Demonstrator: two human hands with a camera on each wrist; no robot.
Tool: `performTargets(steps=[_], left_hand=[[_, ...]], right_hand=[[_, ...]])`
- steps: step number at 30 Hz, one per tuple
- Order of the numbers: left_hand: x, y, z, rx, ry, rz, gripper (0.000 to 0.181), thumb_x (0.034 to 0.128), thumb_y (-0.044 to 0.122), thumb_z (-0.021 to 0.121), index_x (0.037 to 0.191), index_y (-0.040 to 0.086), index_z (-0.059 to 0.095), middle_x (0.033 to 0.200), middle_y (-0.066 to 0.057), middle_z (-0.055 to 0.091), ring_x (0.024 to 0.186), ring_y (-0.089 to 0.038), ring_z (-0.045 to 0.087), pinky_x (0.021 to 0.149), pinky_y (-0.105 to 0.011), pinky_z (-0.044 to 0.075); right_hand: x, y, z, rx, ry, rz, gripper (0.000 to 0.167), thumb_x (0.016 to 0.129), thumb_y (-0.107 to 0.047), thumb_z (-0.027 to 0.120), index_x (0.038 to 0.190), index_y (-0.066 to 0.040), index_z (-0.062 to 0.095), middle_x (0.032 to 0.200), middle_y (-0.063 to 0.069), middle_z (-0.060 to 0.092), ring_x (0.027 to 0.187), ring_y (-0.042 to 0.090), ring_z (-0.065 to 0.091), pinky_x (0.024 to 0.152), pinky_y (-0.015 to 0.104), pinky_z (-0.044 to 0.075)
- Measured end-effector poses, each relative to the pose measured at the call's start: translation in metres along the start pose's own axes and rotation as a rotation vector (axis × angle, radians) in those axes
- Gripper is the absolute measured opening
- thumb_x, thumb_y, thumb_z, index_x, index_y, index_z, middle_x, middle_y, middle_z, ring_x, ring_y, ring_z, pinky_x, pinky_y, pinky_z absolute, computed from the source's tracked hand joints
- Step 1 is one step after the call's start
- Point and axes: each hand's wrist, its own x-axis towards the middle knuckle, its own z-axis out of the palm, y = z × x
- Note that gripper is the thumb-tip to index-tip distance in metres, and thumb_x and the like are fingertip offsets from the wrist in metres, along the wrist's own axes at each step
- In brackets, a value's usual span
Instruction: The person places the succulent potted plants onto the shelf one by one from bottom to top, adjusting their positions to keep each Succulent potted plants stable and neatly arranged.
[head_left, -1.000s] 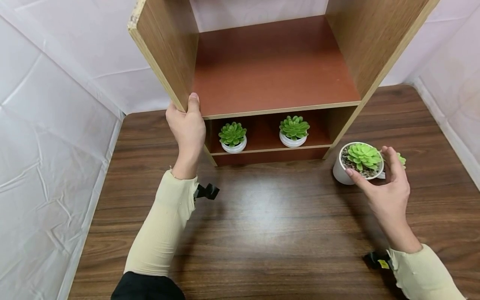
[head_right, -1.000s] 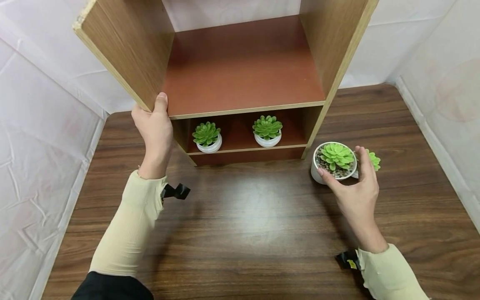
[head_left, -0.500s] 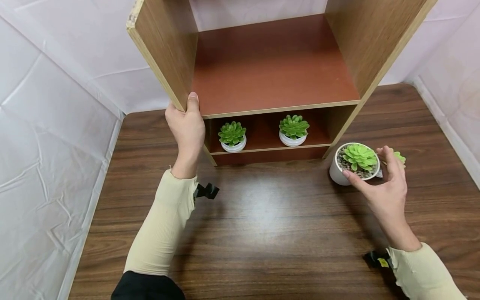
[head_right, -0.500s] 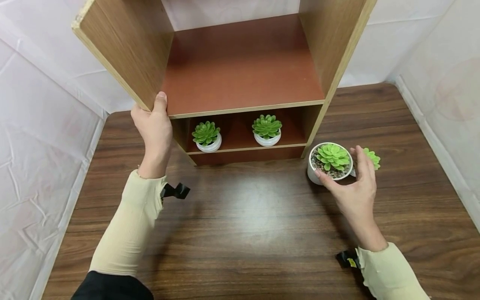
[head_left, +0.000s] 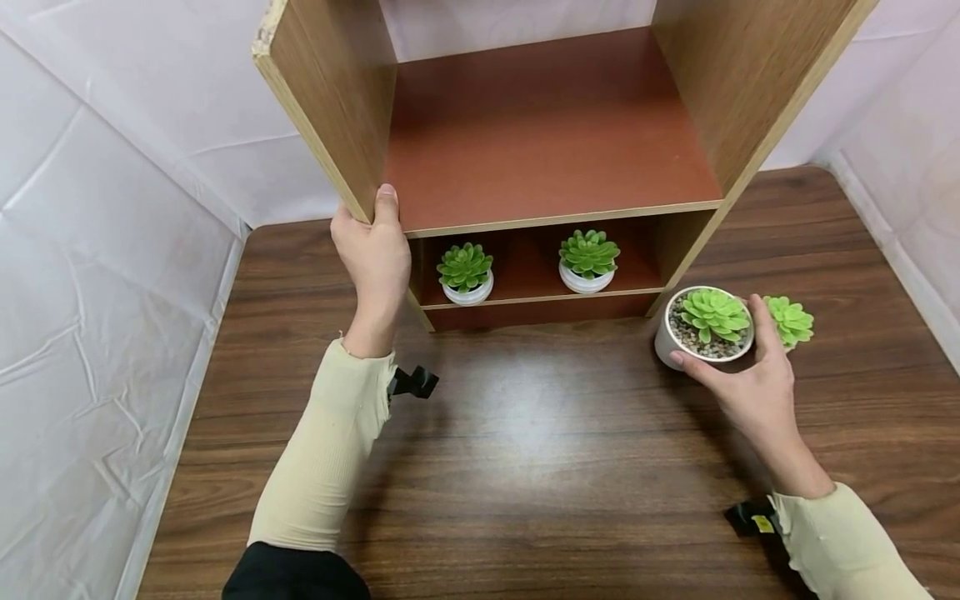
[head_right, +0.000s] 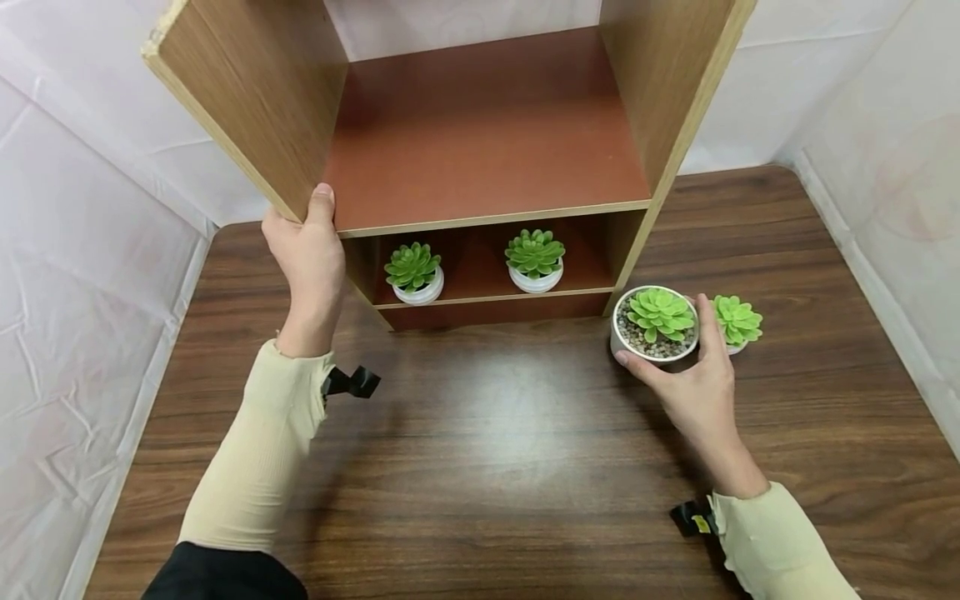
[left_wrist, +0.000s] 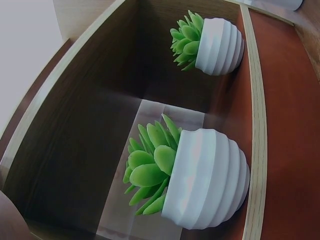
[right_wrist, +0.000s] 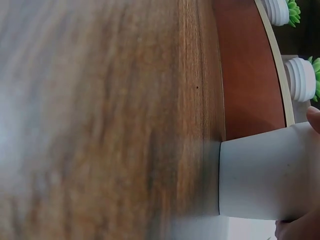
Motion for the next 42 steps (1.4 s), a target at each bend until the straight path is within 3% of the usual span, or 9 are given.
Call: performTargets(steps=[10, 17, 27, 42], left_hand=[[0.0, -0.001, 0.001, 0.007, -0.006, -0.009, 0.015, 0.0953, 0.004, 0.057, 0.103, -0.006, 0.065, 0.086, -0.008, 0.059, 0.082, -0.017, 0.051, 0.078, -0.027, 0.043], [-0.001, -0.002, 0.001, 0.007, -0.003, -0.005, 0.015, 0.0954, 0.005, 0.057, 0.101, -0.006, 0.066, 0.083, -0.008, 0.058, 0.08, -0.017, 0.051, 0.077, -0.027, 0.042], [-0.001, -0.002, 0.001, 0.012, -0.004, -0.003, 0.014, 0.0957, 0.005, 0.058, 0.099, -0.005, 0.066, 0.079, -0.006, 0.055, 0.076, -0.017, 0.047, 0.074, -0.027, 0.041], [0.0, 0.0, 0.0, -0.002, 0.004, 0.002, 0.013, 0.0952, 0.004, 0.057, 0.098, -0.005, 0.066, 0.079, -0.007, 0.056, 0.077, -0.018, 0.048, 0.074, -0.027, 0.041]], right_hand=[[0.0, 0.003, -0.002, -0.038, -0.069, 0.072, 0.106, 0.073, -0.018, 0.088, 0.157, -0.022, 0.024, 0.157, 0.01, 0.027, 0.141, 0.021, 0.024, 0.111, 0.037, 0.019], [0.003, 0.006, 0.0, -0.01, -0.103, 0.074, 0.104, 0.073, -0.013, 0.089, 0.156, -0.017, 0.026, 0.15, 0.013, 0.036, 0.132, 0.016, 0.034, 0.1, 0.018, 0.026], [0.006, 0.013, 0.003, 0.115, -0.123, 0.033, 0.09, 0.068, 0.001, 0.089, 0.144, -0.019, 0.045, 0.13, -0.002, 0.051, 0.119, 0.009, 0.045, 0.093, 0.012, 0.033], [0.009, 0.013, 0.002, 0.039, -0.145, 0.012, 0.09, 0.068, -0.005, 0.091, 0.145, -0.019, 0.045, 0.13, -0.002, 0.051, 0.12, 0.008, 0.043, 0.097, 0.019, 0.029]])
